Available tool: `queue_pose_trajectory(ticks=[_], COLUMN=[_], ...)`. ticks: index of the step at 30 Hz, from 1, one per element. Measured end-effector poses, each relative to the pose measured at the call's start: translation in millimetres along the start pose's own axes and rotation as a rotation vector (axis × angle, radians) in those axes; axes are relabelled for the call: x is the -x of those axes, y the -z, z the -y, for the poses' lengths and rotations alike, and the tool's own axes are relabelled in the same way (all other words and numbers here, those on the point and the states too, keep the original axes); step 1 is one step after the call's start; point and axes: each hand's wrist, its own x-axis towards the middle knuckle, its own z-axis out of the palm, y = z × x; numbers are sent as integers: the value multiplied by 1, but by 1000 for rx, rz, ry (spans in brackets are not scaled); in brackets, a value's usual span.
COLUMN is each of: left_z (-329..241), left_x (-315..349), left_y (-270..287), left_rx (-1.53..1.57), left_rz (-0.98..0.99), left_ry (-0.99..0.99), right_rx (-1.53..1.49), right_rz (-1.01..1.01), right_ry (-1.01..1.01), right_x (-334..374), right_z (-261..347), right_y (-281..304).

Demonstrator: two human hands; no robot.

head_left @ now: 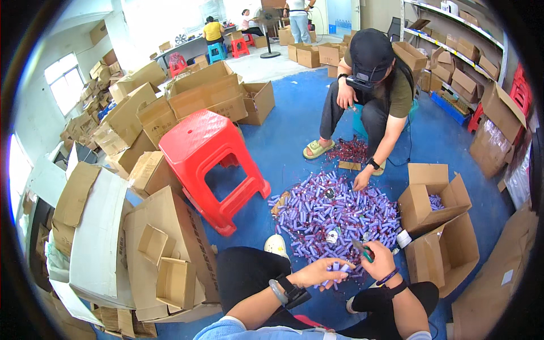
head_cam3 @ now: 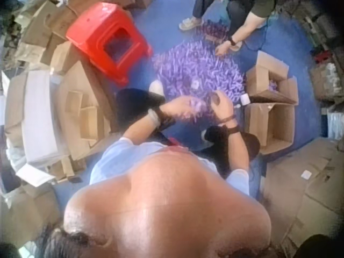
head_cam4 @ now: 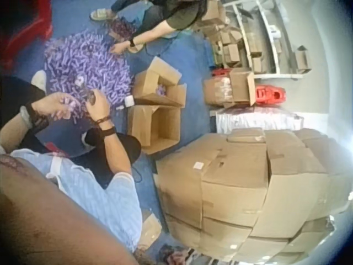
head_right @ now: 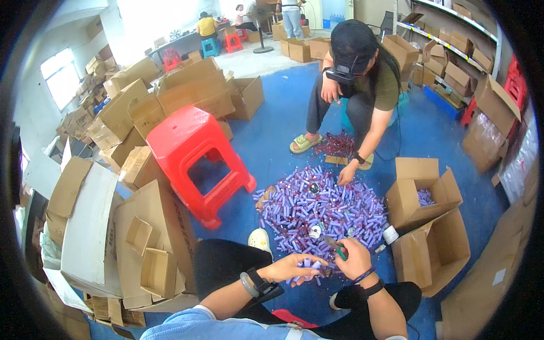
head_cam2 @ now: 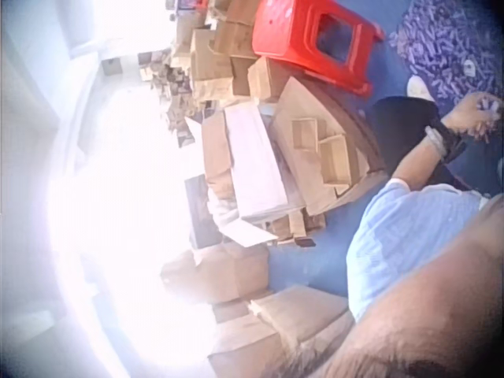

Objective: Sorting and preparing purple battery cells/electronic components using pliers and wires.

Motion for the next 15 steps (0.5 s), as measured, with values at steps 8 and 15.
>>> queue_pose_trajectory(ticks=[8,15], left_z=[6,-8], left_x=[1,11], left_y=[1,-7], left_rx=[505,113], left_rz=[-154,-303], left_ry=[-177,-117], right_rx=[-175,-200], right_rz=[122,334], right_ry=[44,172], right_x=[11,17], right_z=[-3,-3], right_y=[5,-4])
